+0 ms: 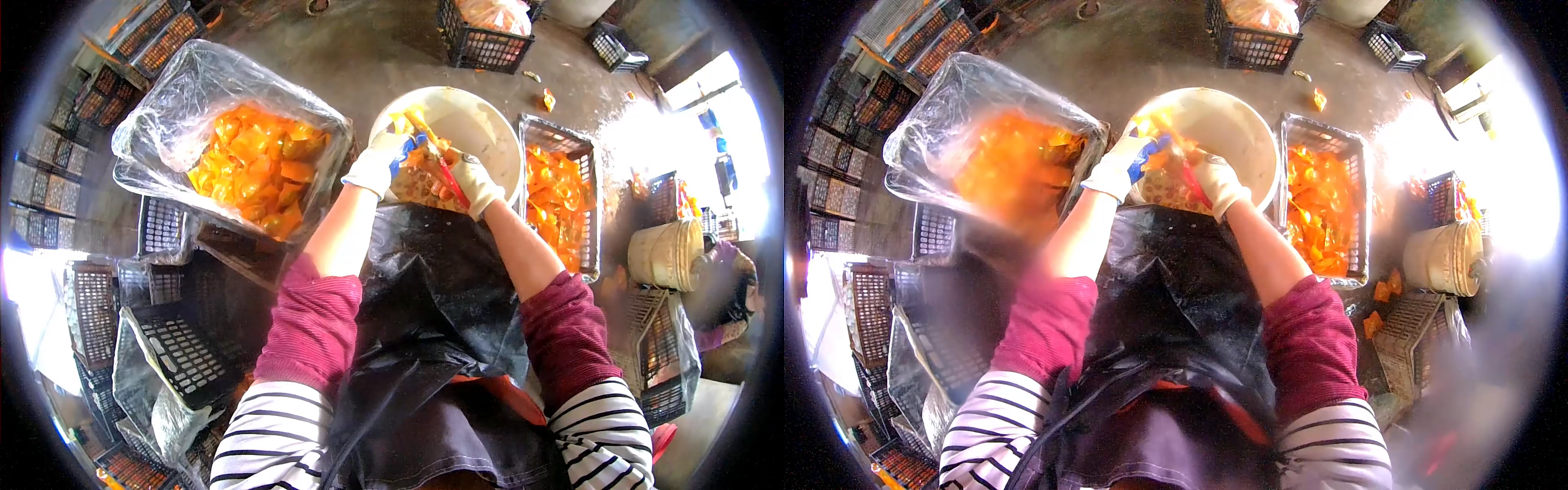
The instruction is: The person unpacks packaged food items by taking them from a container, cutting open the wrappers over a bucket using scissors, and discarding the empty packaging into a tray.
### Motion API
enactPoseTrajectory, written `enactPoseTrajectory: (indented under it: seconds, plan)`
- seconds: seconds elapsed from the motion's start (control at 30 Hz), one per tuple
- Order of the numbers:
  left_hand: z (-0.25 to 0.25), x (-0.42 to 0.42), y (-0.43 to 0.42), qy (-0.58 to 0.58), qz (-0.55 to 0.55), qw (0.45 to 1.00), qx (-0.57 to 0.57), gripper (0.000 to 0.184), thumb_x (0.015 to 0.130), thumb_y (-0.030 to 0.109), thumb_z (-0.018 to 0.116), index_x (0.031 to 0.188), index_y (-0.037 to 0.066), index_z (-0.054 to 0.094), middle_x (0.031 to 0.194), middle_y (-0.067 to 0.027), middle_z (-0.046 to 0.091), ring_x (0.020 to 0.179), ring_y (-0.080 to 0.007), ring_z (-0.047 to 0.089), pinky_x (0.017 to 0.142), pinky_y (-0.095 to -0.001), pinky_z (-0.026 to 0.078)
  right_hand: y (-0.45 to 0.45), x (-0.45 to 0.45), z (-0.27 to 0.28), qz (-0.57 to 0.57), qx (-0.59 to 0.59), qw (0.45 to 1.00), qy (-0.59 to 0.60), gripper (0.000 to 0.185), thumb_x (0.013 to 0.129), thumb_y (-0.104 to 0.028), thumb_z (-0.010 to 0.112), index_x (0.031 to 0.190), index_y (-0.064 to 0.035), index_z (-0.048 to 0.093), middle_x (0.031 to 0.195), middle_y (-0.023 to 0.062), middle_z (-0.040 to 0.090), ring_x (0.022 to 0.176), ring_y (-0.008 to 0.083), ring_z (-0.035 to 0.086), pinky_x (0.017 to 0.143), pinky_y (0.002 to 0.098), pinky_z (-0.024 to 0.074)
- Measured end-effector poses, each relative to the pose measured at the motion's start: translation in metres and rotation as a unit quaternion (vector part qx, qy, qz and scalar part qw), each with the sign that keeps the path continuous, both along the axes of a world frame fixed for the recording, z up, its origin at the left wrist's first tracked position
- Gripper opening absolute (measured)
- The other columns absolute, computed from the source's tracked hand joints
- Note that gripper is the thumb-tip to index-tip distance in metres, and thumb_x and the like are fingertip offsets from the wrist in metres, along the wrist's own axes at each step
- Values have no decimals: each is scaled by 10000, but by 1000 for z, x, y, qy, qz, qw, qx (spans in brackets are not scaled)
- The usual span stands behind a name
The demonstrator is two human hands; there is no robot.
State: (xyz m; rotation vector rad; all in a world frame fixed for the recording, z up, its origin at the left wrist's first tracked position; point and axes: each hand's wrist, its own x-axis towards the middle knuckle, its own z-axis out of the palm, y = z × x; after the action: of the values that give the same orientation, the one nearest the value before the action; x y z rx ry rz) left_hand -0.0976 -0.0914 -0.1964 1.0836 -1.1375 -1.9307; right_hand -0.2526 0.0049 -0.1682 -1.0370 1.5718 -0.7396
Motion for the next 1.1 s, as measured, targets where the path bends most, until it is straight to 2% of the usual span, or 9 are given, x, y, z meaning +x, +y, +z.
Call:
enactPoseTrajectory:
  seconds: [0.17, 0.27, 0.37, 0.5, 0.6, 0.73, 0.9, 1.03, 1.1]
  plan:
    - [-3, 2, -7, -136, -34, 986, -91, 475, 848, 131, 679, 1269, 44, 478, 1049, -84, 598, 953, -147, 593, 762, -274, 512, -6, -6, -26, -29, -33, 999, -10, 317, 817, -258, 687, 1080, -88, 636, 733, 66, 665, 574, 143, 619, 494, 290, 455]
    - [0, 10, -6, 58, -60, 996, -3, 443, 916, 280, 592, 1269, 27, 507, 1124, -150, 618, 1031, -216, 601, 829, -312, 503, -5, -8, -22, -19, 9, 999, -24, 346, 871, -263, 678, 1151, -73, 606, 803, 34, 635, 575, 103, 585, 468, 237, 444]
    - [10, 13, -11, -326, -89, 915, -219, 557, 948, 468, 460, 1241, 2, 541, 1207, -230, 584, 1118, -296, 569, 890, -355, 475, -3, -3, -19, -36, 41, 997, -58, 353, 863, -271, 688, 1148, -79, 610, 777, 39, 639, 539, 102, 576, 453, 234, 441]
    - [22, 14, -2, -382, -34, 884, -267, 639, 904, 582, 466, 1099, -6, 623, 1031, -247, 646, 970, -360, 608, 819, -408, 463, -3, -1, -15, -55, 32, 992, -106, 340, 855, -268, 691, 1134, -87, 615, 738, 44, 640, 488, 106, 556, 426, 238, 435]
    - [27, 11, 5, -298, 15, 948, -111, 598, 895, 551, 521, 1065, -12, 627, 970, -233, 653, 890, -326, 618, 776, -402, 467, -1, 3, -4, -18, -3, 999, -31, 330, 857, -262, 684, 1130, -89, 617, 719, 59, 640, 501, 105, 564, 451, 230, 437]
    - [19, 11, 0, -353, 11, 885, -303, 495, 908, 461, 568, 1078, 0, 629, 889, -155, 663, 835, -213, 633, 731, -354, 496, 3, 7, 14, -42, 24, 996, -76, 326, 870, -307, 642, 1141, -128, 616, 738, 26, 635, 524, 107, 556, 462, 263, 438]
    - [0, 10, -8, -101, -6, 993, -60, 467, 880, 419, 630, 1196, 81, 574, 1013, -90, 647, 893, -218, 625, 808, -369, 506, -2, 5, -4, -77, 14, 993, -90, 312, 900, -326, 579, 1162, -156, 601, 727, 24, 636, 563, 118, 584, 474, 276, 447]
    - [21, 0, 13, 98, 9, 993, 65, 565, 864, 372, 665, 1341, 174, 437, 1120, -67, 608, 920, -238, 628, 828, -398, 511, -9, -4, -22, -19, -50, 998, 30, 300, 884, -302, 586, 1126, -127, 617, 746, 56, 659, 633, 141, 630, 546, 291, 478]
    - [0, 10, -1, -57, -69, 990, -109, 631, 865, 412, 650, 1379, 178, 369, 1127, -125, 601, 937, -238, 631, 832, -388, 511, -11, -3, -24, -4, -64, 997, 36, 299, 868, -287, 599, 1110, -113, 623, 750, 68, 669, 648, 153, 640, 577, 302, 488]
